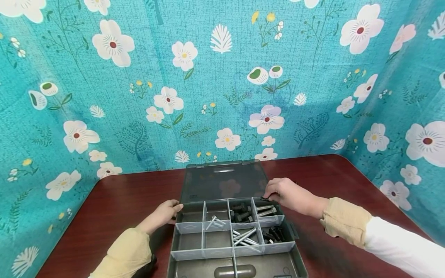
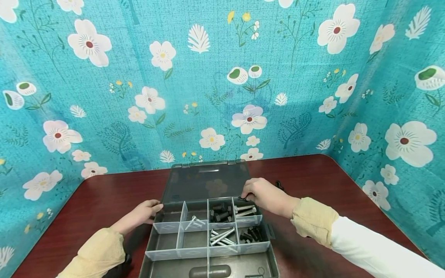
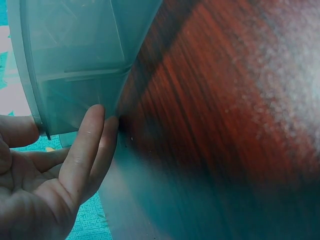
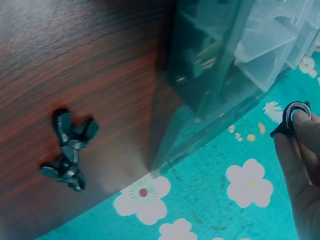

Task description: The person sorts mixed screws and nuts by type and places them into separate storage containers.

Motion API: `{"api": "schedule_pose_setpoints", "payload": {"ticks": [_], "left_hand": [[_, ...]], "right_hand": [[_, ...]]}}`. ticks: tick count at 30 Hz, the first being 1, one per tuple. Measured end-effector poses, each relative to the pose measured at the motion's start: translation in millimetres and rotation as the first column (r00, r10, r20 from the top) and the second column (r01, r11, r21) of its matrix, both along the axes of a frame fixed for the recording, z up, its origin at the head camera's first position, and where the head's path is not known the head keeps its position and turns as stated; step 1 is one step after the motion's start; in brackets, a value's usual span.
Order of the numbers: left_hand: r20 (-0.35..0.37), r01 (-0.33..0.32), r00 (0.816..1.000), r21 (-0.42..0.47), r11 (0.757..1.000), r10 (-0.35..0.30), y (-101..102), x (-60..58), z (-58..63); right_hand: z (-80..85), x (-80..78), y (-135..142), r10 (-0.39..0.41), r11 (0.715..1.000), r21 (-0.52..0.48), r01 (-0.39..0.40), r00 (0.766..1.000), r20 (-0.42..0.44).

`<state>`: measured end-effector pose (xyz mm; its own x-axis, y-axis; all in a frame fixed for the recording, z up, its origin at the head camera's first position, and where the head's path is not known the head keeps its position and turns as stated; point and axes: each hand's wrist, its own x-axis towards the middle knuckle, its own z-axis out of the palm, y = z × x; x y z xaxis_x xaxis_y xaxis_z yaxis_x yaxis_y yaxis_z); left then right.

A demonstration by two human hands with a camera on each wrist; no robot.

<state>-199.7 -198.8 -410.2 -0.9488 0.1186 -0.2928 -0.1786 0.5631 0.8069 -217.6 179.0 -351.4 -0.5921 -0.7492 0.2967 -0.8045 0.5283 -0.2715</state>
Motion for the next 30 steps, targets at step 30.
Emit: {"api": "schedule_pose_setpoints", "payload": {"ticks": [30], "left_hand": [[-0.006, -0.003, 1.000, -0.002, 1.000, 0.003, 2, 2.4, 2.8]], "right_hand": [[15.8, 39.8, -81, 0.298, 0.954, 0.016, -0.300, 0.952, 0.072]]}}
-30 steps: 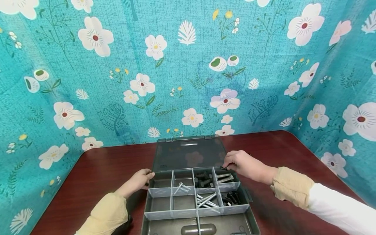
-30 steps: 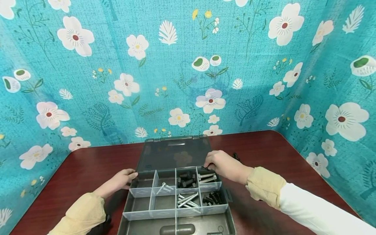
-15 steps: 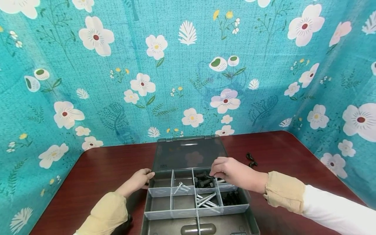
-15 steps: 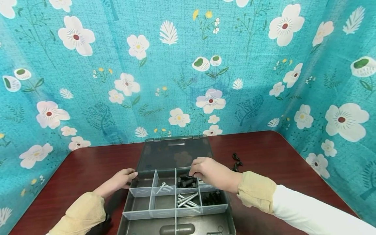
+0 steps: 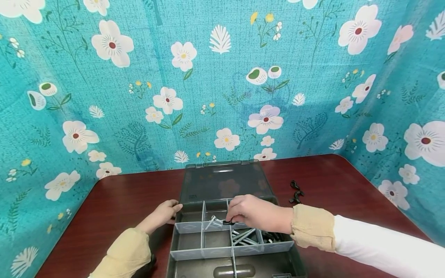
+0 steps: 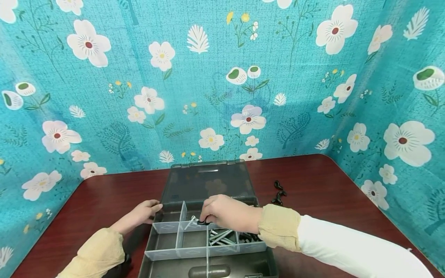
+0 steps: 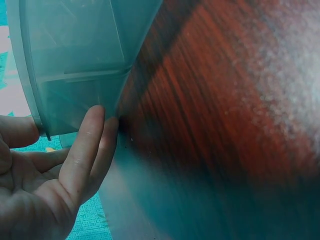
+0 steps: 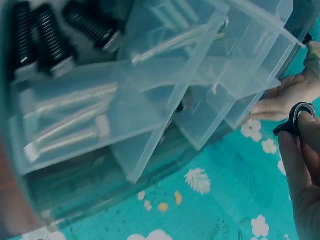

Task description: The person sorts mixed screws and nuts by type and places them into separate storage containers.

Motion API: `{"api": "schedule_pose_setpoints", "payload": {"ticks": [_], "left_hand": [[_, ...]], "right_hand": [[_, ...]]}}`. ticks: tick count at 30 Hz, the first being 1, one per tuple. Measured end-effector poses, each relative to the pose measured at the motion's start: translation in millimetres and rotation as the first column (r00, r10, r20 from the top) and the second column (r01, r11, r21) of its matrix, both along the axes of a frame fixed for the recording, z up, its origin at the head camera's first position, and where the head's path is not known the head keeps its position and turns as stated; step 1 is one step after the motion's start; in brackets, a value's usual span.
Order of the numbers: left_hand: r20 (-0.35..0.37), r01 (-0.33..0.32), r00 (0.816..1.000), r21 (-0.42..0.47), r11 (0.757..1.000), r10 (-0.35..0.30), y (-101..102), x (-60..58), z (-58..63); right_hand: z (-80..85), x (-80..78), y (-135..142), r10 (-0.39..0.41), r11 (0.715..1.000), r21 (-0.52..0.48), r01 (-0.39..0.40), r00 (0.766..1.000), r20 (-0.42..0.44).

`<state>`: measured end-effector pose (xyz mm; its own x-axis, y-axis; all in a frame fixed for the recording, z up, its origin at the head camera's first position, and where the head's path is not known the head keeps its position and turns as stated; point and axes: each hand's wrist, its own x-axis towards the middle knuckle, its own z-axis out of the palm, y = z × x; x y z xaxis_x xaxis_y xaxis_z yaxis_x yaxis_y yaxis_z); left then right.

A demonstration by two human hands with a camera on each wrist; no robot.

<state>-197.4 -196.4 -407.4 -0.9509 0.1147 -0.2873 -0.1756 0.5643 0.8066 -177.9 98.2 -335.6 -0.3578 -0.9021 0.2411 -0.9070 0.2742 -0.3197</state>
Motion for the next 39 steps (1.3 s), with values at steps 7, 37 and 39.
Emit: {"api": "schedule_pose_setpoints", "payload": {"ticks": [7, 37, 39], "left_hand": [[0.001, -0.002, 1.000, 0.004, 1.000, 0.002, -1, 0.3, -1.0], [-0.001, -0.001, 1.000, 0.015, 1.000, 0.001, 1, 0.8, 0.9], [-0.001, -0.005, 1.000, 0.015, 1.000, 0.005, 1, 0.6, 1.3]], "right_hand": [[-7.9, 2.4, -21, 0.017, 0.997, 0.069, -0.022, 0.997, 0.077], [-4.3, 3.9, -13, 0.007, 0.943, 0.333, 0.005, 0.999, -0.033], [-2.4, 4.0, -9, -0.004, 0.931, 0.365, 0.025, 0.998, -0.057]]}}
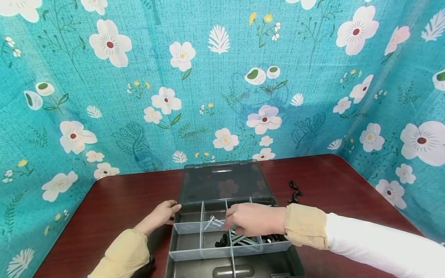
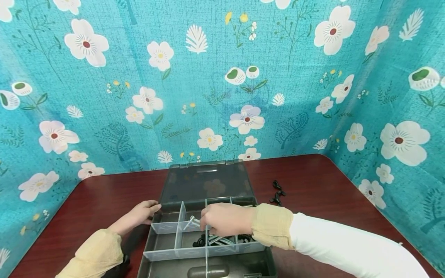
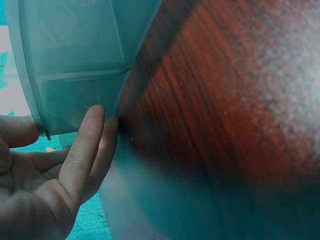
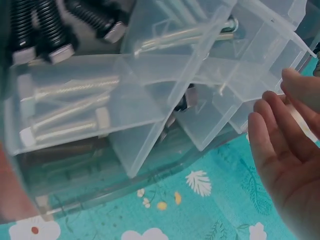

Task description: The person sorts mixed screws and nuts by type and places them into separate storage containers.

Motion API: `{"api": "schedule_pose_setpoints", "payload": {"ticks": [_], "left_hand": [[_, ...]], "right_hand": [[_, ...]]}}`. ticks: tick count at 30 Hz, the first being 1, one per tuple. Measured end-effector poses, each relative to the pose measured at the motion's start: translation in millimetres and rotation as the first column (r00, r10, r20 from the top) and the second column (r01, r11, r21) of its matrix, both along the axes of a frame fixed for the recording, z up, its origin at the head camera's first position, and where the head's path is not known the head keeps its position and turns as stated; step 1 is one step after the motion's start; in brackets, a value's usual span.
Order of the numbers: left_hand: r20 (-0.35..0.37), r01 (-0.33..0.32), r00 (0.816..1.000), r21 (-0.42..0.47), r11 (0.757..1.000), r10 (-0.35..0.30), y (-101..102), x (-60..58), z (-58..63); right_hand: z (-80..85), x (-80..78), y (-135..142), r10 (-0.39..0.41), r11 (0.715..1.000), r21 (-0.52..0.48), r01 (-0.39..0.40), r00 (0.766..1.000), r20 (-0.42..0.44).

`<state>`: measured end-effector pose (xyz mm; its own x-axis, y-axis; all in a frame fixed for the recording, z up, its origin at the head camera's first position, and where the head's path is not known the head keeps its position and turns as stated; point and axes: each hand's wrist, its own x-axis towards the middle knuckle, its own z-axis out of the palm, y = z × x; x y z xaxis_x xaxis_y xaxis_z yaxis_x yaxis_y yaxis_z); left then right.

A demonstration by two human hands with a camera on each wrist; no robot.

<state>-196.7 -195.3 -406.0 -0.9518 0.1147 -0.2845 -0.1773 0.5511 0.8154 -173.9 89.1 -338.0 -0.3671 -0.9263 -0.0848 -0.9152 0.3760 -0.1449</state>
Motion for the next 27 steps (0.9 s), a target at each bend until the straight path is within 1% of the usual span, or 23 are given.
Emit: {"api": "schedule_pose_setpoints", "payload": {"ticks": [2, 4, 7, 10, 12, 14, 18, 21, 22, 23, 25, 27], "left_hand": [[0.001, 0.000, 1.000, -0.003, 1.000, 0.000, -1, -0.3, -0.2], [-0.002, 0.000, 1.000, -0.004, 1.000, 0.000, -1, -0.6, -0.7], [-0.003, -0.002, 1.000, -0.004, 1.000, 0.002, -1, -1.1, -1.7], [-0.002, -0.003, 1.000, 0.001, 1.000, 0.003, -1, -1.5, -2.3], [-0.003, 0.001, 1.000, 0.001, 1.000, -0.001, -1, -1.6, -2.4], [-0.005, 0.001, 1.000, 0.000, 1.000, -0.001, -1, -1.5, -2.3], [-0.007, -0.006, 1.000, 0.010, 1.000, 0.006, -1, -1.1, -2.2], [-0.007, -0.010, 1.000, 0.019, 1.000, 0.010, -1, -1.0, -2.7], [-0.008, -0.011, 1.000, 0.020, 1.000, 0.011, -1, -1.1, -3.0], [-0.010, -0.011, 1.000, 0.019, 1.000, 0.011, -1, -1.0, -3.0], [-0.011, -0.010, 1.000, 0.018, 1.000, 0.010, -1, -1.3, -3.8], [-0.008, -0.009, 1.000, 0.016, 1.000, 0.009, -1, -1.5, -4.3]], "right_hand": [[1.0, -0.9, 4, -0.019, 0.999, 0.030, 0.019, 1.000, -0.008], [2.8, -2.2, 8, -0.047, 0.997, 0.060, 0.047, 0.999, 0.002], [8.4, -3.8, 14, -0.096, 0.992, 0.086, 0.092, 0.995, 0.041], [15.9, -5.7, 19, -0.165, 0.982, 0.113, 0.153, 0.982, 0.097], [20.7, -6.9, 22, -0.226, 0.969, 0.137, 0.207, 0.964, 0.139], [24.4, -8.7, 25, -0.283, 0.952, 0.169, 0.256, 0.945, 0.161], [29.2, -14.4, 33, -0.363, 0.924, 0.206, 0.321, 0.907, 0.214], [32.5, -21.0, 42, -0.383, 0.920, 0.198, 0.337, 0.882, 0.276], [34.0, -23.0, 46, -0.396, 0.916, 0.196, 0.350, 0.868, 0.299], [35.3, -24.8, 49, -0.402, 0.914, 0.193, 0.357, 0.860, 0.316], [37.7, -29.0, 57, -0.407, 0.913, 0.188, 0.362, 0.848, 0.341], [39.6, -32.5, 63, -0.425, 0.905, 0.186, 0.383, 0.832, 0.357]]}}
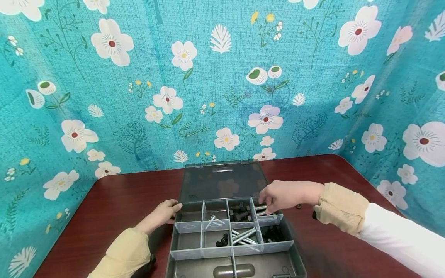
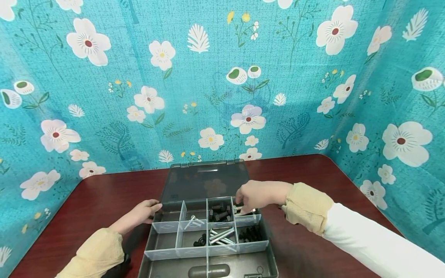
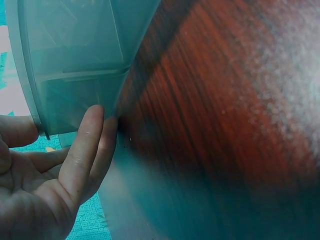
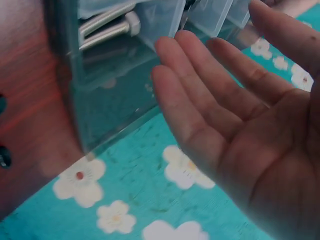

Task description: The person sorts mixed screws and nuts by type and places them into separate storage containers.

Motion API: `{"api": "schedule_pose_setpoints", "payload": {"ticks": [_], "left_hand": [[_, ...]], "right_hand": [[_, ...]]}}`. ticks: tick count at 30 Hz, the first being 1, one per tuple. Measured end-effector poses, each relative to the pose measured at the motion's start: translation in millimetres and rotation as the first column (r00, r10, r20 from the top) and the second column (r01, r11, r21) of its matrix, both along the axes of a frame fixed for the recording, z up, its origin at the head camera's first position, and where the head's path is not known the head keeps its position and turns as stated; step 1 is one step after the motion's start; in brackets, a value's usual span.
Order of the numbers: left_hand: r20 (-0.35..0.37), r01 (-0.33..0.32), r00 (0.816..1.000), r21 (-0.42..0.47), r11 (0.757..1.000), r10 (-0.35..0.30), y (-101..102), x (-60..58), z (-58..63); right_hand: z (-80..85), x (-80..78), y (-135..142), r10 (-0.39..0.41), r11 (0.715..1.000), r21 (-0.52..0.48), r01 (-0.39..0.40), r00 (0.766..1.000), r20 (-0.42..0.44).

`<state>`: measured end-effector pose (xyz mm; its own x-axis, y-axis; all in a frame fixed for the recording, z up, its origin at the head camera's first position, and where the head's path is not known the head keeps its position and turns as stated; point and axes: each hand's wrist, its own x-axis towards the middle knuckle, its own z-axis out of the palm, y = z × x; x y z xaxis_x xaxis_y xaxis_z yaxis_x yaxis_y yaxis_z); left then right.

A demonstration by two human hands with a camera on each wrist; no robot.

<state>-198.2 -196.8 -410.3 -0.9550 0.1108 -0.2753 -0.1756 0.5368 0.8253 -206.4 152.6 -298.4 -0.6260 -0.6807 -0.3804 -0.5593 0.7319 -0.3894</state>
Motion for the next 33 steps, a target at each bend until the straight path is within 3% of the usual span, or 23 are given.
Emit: {"api": "schedule_pose_setpoints", "payload": {"ticks": [5, 12, 23, 33], "left_hand": [[0.008, 0.001, 1.000, -0.007, 1.000, -0.001, -1, -0.6, -1.0], [0.007, -0.005, 1.000, -0.011, 1.000, 0.005, -1, -0.2, -0.8], [-0.010, -0.013, 1.000, -0.008, 1.000, 0.013, 0, -0.7, -2.2], [-0.004, -0.015, 1.000, -0.008, 1.000, 0.015, -1, -1.9, -3.0]], "right_hand": [[-2.8, -12.7, 20, -0.058, 0.994, -0.086, 0.060, 0.998, 0.021], [-19.9, -32.3, 46, -0.141, 0.979, -0.155, 0.135, 0.990, -0.027], [-52.5, -42.9, 75, -0.323, 0.926, -0.198, 0.323, 0.946, 0.033], [-71.0, -47.9, 88, -0.436, 0.889, -0.160, 0.428, 0.900, -0.015]]}}
